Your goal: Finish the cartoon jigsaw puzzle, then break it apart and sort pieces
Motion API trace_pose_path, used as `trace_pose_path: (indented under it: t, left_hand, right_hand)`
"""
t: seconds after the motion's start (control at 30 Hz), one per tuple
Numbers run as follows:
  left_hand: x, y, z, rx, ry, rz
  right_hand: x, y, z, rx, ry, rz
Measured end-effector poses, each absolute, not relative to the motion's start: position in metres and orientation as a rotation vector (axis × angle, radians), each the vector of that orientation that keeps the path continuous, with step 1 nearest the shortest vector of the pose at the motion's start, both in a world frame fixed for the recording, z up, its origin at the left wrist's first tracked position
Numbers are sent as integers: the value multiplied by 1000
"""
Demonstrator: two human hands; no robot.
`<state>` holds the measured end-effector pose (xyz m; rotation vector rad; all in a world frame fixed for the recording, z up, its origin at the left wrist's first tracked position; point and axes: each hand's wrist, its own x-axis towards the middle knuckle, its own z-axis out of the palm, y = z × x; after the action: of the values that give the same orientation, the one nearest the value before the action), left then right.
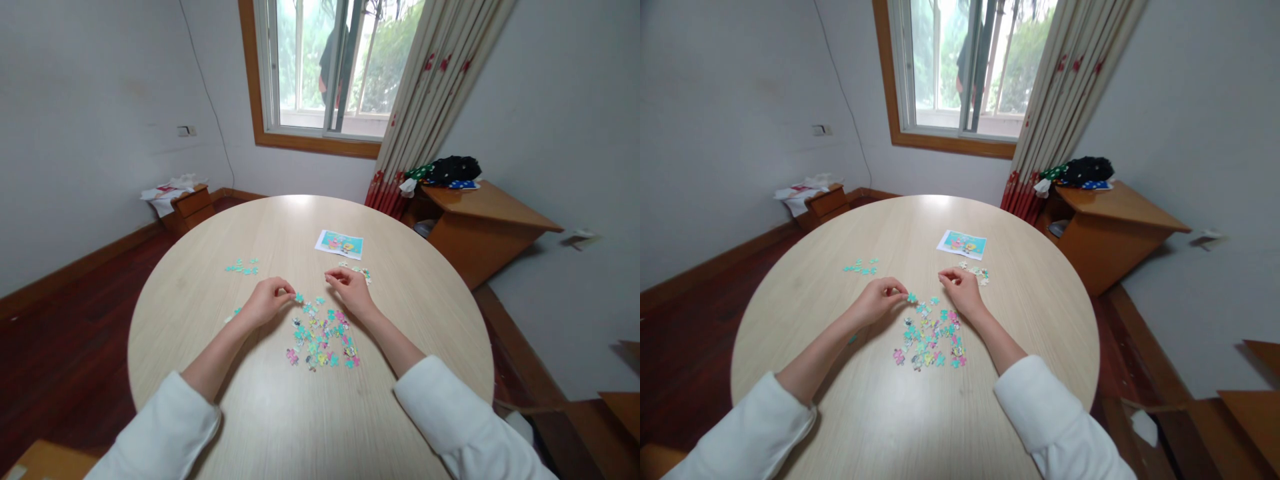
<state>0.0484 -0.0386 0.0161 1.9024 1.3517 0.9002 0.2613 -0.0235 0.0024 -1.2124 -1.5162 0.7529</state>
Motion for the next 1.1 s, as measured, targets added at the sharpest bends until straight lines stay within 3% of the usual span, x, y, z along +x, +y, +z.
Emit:
trace_pose_path:
  t: [0.6, 1.1]
  left_hand:
    - [47, -41, 21, 1981, 1438, 702]
    - [47, -42, 25, 2030, 1397, 677]
  right_hand:
    - [262, -23, 3, -1235, -1542, 724]
    - [340, 7, -4, -1692, -1631, 121]
